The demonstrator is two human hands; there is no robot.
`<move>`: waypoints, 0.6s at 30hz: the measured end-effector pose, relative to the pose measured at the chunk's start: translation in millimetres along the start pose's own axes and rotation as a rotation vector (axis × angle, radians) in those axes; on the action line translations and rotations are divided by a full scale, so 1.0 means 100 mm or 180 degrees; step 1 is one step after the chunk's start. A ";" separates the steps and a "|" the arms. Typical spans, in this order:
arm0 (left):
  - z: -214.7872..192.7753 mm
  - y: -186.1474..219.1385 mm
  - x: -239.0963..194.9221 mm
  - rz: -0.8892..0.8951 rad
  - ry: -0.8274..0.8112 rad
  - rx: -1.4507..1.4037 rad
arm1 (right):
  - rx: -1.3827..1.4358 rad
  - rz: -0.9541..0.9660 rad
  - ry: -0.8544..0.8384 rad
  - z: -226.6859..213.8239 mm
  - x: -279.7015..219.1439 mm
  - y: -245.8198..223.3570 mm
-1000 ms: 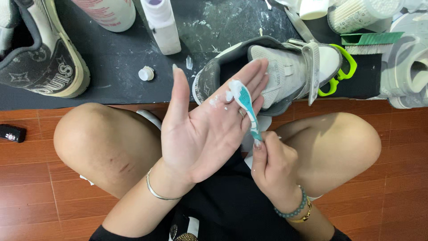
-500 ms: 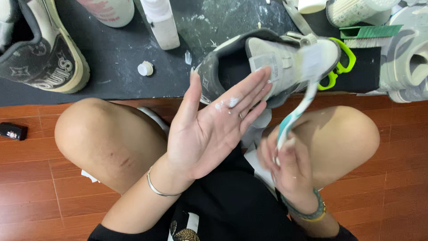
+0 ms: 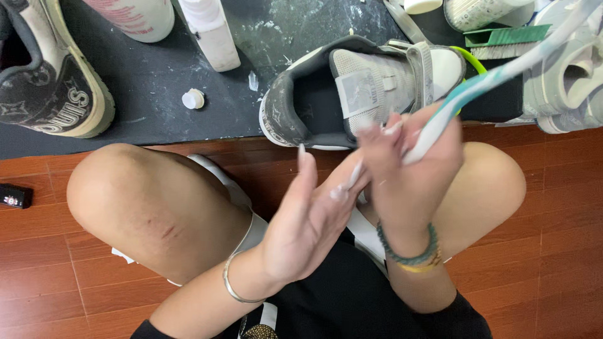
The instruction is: The person sits on the floor and scrubs a white and grey sneaker with a toothbrush. They apply a white cleaning liquid from a bottle onto the brush and scrub various parts of the shoe, including the sole, sides, and velcro strap. The person repeatedly applies more liquid and scrubs the shoe thoroughly.
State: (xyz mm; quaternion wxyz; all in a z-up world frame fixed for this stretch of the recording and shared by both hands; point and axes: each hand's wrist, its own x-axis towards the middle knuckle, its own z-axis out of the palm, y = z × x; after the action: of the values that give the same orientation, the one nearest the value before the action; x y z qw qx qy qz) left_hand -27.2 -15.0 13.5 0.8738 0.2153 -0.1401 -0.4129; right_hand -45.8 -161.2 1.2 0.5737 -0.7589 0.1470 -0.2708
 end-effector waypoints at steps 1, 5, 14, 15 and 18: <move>-0.02 0.02 -0.01 0.0000 -0.0040 -0.0086 | 0.0292 0.0205 0.0091 -0.03 0.04 -0.02; -0.07 0.08 0.03 -0.0022 0.0030 -0.0135 | -0.0418 -0.0594 -0.0679 -0.07 -0.06 -0.05; -0.20 -0.06 0.01 -0.0003 -0.0244 0.1985 | 0.0487 -0.0162 0.0049 -0.19 -0.03 0.34; -0.21 -0.01 -0.02 0.0079 -0.0144 0.2068 | 0.0678 -0.0149 0.0153 -0.24 0.03 0.37; -0.20 0.20 -0.08 0.0515 0.0143 0.2903 | 0.1035 -0.0020 0.0237 -0.41 0.03 0.40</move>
State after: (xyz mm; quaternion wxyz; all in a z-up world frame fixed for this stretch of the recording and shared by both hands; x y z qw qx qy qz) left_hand -10.2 7.6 5.5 0.7222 0.5749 -0.3048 -0.2348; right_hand -63.6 -207.5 -28.0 0.6822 -0.6460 0.1200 -0.3207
